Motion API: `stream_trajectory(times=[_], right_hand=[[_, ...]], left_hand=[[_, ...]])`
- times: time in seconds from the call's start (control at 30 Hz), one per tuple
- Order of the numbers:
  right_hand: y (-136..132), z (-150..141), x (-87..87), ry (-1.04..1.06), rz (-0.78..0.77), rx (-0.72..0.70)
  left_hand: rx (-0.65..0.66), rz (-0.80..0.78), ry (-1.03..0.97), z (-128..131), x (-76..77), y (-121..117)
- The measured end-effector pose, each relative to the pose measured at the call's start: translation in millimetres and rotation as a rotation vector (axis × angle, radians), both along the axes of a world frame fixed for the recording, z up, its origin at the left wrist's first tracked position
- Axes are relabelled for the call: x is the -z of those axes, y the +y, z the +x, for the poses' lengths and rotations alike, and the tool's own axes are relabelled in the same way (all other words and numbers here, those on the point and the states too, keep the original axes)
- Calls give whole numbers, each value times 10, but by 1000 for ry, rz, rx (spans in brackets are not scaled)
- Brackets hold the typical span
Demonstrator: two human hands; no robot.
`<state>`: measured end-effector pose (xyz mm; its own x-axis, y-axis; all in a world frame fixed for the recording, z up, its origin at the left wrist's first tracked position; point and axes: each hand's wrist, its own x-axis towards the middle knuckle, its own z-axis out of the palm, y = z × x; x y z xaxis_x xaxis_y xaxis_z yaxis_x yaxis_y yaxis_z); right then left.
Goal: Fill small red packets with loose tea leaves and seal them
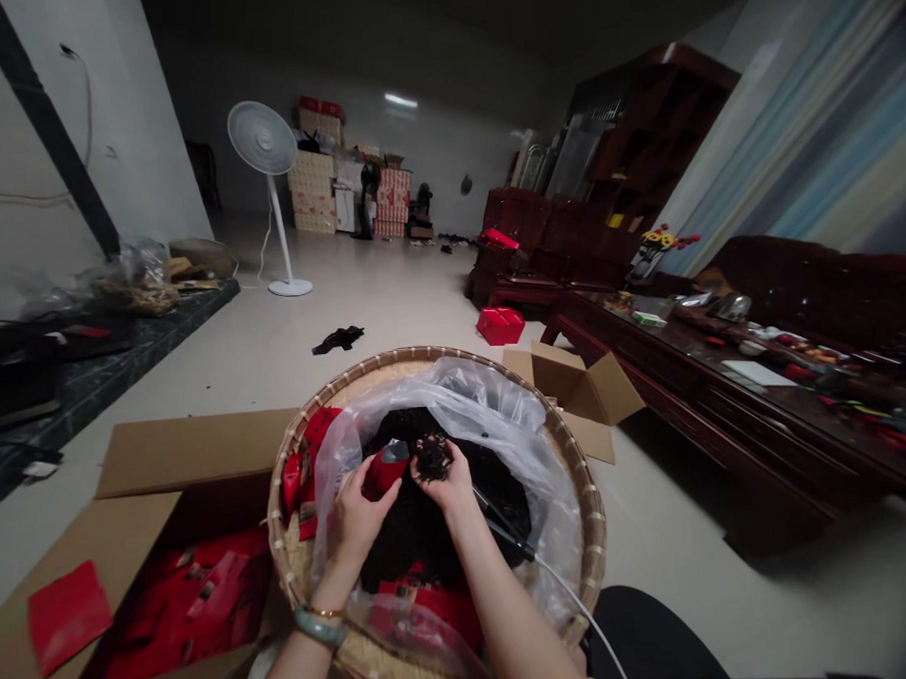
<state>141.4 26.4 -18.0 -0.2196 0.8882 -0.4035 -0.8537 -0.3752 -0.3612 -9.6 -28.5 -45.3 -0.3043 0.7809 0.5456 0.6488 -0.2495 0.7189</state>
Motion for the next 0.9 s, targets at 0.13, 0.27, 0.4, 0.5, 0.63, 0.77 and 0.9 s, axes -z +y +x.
stream_trajectory(times=[0.13,0.27,0.4,0.5,0.63,0.77,0.9], right_hand=[[-174,16,-11,136,-116,24],[-262,54,3,129,-114,69],[-313,101,-80,124,-93,77],[-367,160,-231,126,-109,88],[-444,255,-452,104,-100,118],[-487,273,-593,91,-91,151],[-494,224,-666,48,-82,204]], left_hand=[[9,5,17,7,6,-1],[28,-20,48,38,-6,-29],[106,-36,58,79,-91,-94],[161,-37,85,92,-173,-146],[213,-34,145,75,-217,-195],[264,-74,203,54,-239,-254],[305,-94,217,62,-332,-323]])
